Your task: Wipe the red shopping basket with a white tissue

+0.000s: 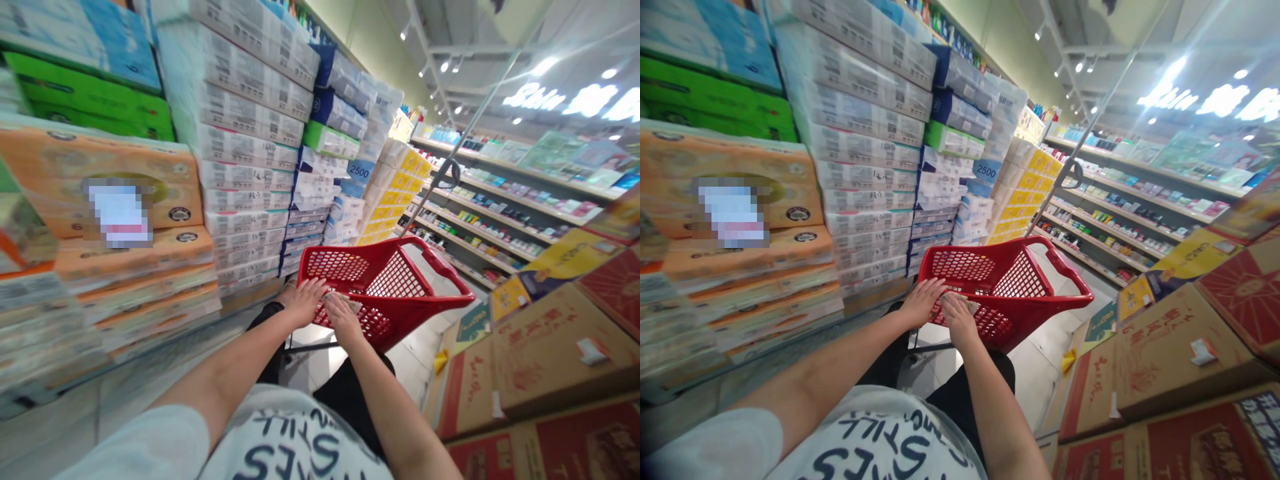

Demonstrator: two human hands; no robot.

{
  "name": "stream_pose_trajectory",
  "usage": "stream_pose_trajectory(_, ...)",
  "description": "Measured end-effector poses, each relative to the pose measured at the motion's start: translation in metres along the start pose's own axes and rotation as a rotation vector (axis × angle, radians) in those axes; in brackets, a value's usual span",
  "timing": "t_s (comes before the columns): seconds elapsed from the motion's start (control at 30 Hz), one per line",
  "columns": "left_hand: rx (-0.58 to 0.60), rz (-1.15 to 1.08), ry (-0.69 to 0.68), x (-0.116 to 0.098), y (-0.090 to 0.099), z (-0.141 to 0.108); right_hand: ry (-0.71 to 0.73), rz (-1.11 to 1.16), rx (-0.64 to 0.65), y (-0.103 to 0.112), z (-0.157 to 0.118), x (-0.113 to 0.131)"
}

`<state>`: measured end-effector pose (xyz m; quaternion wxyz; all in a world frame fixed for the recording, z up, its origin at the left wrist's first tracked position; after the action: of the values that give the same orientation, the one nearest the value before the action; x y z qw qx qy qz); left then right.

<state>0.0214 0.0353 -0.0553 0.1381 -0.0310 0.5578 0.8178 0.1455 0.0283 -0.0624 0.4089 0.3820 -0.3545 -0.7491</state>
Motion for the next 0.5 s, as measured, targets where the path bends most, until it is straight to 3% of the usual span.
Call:
stream_pose_trajectory(0.17,-0.01,-0.018,-0.002,0.0014,-0.001,0.0002,-0.009,-0.015,-0.054,0.0017,0.003,0.0018)
stream_pose_trajectory(0.5,0.006,0.018,0.003,-0.002,0.0035,0.001,-0.002,-0.018,-0.025,0.0058,0.003,0.008)
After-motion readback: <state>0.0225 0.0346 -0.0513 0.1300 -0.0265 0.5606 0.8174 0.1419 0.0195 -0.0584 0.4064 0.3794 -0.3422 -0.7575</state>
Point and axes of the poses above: each hand's wrist, its own z-axis towards the middle knuckle, its own y-axis out of the back of the hand, x = y × z, the point moved 7 cm from there along z, towards the middle knuckle, and after that the axes turned 12 degrees about y, right-handed, at the moved point
